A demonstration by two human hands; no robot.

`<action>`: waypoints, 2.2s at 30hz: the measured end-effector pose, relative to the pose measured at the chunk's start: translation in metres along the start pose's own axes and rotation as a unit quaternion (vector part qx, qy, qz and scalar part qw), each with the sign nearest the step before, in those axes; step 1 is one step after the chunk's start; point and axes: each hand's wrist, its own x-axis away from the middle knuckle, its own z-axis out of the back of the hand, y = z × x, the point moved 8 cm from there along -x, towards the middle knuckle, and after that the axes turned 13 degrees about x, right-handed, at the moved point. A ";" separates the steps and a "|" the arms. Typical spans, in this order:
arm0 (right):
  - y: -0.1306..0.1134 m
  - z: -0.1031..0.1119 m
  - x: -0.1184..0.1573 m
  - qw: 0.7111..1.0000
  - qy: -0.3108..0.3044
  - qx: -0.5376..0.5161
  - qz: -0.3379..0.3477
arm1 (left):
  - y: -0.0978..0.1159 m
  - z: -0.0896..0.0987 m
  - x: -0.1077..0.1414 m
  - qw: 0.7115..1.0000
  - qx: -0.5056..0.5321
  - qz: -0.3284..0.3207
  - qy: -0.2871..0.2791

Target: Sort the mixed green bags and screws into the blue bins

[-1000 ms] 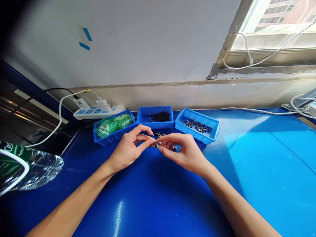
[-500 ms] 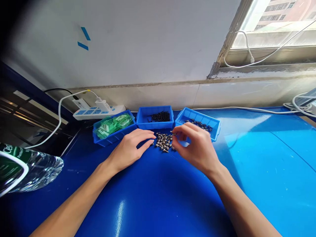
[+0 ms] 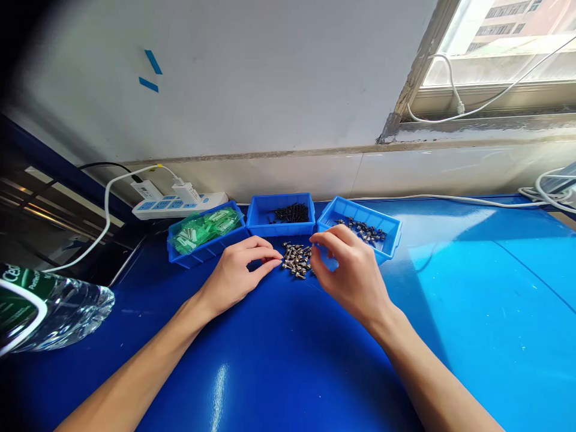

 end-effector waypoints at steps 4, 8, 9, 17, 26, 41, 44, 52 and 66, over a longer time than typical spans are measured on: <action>-0.003 -0.017 0.004 0.990 -0.079 -0.110 -0.041 | -0.009 0.002 -0.001 0.983 0.159 0.080 0.042; 0.000 -0.034 0.008 0.953 -0.148 -0.239 -0.112 | -0.022 -0.004 0.001 0.938 0.291 0.177 0.064; 0.000 -0.037 0.009 0.939 -0.159 -0.274 -0.131 | -0.023 -0.004 0.001 0.931 0.306 0.186 0.069; -0.003 -0.051 0.014 0.850 -0.231 -0.418 -0.224 | -0.024 -0.008 0.003 0.898 0.363 0.237 0.079; -0.001 -0.057 0.016 0.819 -0.270 -0.438 -0.255 | -0.021 -0.016 0.004 0.894 0.384 0.224 0.048; 0.047 0.020 -0.003 0.976 0.055 -0.051 -0.206 | 0.000 -0.019 0.008 0.995 -0.072 -0.063 -0.036; 0.033 0.010 -0.003 0.981 0.028 -0.084 -0.170 | 0.000 -0.016 0.008 0.997 -0.063 -0.046 -0.023; 0.006 -0.001 -0.001 0.992 -0.008 -0.094 -0.085 | 0.002 -0.009 0.005 1.000 0.013 -0.006 0.024; -0.004 -0.045 0.012 0.863 -0.248 -0.397 -0.190 | -0.010 -0.004 0.001 0.917 0.362 0.140 0.091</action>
